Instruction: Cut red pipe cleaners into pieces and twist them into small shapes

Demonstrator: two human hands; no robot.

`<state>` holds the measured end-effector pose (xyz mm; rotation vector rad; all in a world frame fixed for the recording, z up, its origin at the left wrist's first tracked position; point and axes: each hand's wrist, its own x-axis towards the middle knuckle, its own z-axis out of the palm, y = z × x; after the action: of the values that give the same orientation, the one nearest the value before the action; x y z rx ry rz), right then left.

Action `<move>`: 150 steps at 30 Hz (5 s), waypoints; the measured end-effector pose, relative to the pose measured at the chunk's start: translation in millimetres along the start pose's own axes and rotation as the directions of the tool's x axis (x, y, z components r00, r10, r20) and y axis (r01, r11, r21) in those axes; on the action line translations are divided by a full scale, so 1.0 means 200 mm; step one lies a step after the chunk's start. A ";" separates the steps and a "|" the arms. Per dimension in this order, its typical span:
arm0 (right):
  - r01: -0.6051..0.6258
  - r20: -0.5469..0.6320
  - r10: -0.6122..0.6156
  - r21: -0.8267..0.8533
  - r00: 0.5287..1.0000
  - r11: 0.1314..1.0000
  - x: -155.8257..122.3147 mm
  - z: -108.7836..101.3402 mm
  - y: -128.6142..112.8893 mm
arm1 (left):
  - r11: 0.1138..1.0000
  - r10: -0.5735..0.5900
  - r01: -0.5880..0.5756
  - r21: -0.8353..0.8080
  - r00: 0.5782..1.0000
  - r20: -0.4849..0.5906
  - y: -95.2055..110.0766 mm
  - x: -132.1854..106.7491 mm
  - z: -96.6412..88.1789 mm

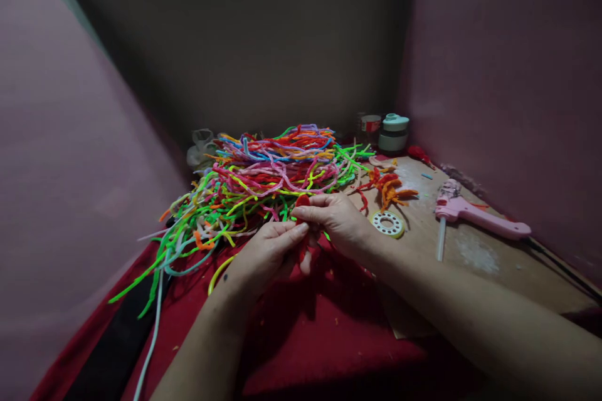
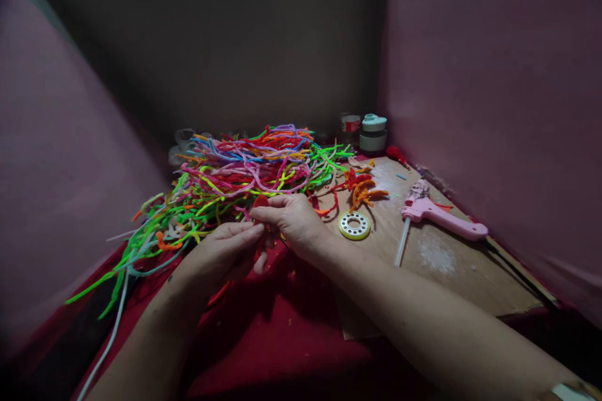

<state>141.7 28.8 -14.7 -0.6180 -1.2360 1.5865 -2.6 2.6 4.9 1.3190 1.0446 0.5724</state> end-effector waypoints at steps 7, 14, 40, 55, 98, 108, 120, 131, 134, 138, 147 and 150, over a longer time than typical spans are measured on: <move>0.030 -0.217 -0.006 0.108 0.976 0.994 0.03 0.00 -0.01 | 0.994 0.100 -0.095 0.046 0.989 -0.106 0.01 0.00 -0.01; 0.051 -0.310 0.004 0.168 0.951 0.985 0.05 -0.02 0.01 | 0.922 0.168 -0.103 0.373 0.975 -0.145 0.01 0.02 0.02; -0.196 -0.138 0.240 0.275 0.961 0.941 0.03 0.00 0.00 | 0.640 0.656 -0.539 0.548 0.755 -0.024 0.02 -0.03 -0.04; -0.196 -0.076 0.202 0.080 0.976 0.977 0.01 0.01 0.01 | 0.687 0.640 -0.437 0.580 0.742 -0.200 0.04 -0.08 -0.04; -0.212 -0.150 0.185 -0.193 0.971 0.958 0.00 0.00 0.05 | 0.130 0.641 -0.215 0.968 0.763 0.083 -0.02 -0.04 0.01; -0.204 -0.081 0.216 0.139 0.973 0.969 0.01 0.01 0.01 | 0.932 0.359 -0.341 0.125 0.814 -0.455 0.05 -0.06 -0.05; -0.192 -0.061 0.198 0.095 0.978 0.977 0.01 0.02 0.02 | 0.887 0.453 -0.450 0.106 0.797 -0.400 0.02 -0.02 0.01; -0.198 -0.055 0.203 0.090 0.978 0.976 0.02 0.00 0.04 | 0.525 0.789 -0.390 0.757 0.555 -0.262 -0.01 -0.03 0.01; -0.192 -0.059 0.197 0.071 0.979 0.979 0.02 -0.01 0.05 | 0.259 0.875 -0.331 0.907 0.478 -0.075 -0.01 -0.03 0.02; -0.183 -0.025 0.185 0.066 0.982 0.981 0.02 -0.01 0.06 | 0.172 0.852 -0.350 0.921 0.522 0.039 -0.02 -0.02 0.04; -0.217 0.034 0.215 0.265 0.976 0.940 0.01 0.02 -0.01 | 0.899 0.437 -0.386 0.206 0.818 -0.374 0.00 -0.03 0.01; -0.227 0.035 0.228 0.334 0.973 0.915 0.01 0.02 -0.02 | 0.935 0.344 -0.354 -0.003 0.911 -0.227 0.01 -0.02 0.02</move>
<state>139.5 28.1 -8.5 -0.5580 -0.8810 1.9367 -0.7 -2.6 7.4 1.4365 0.9735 1.0290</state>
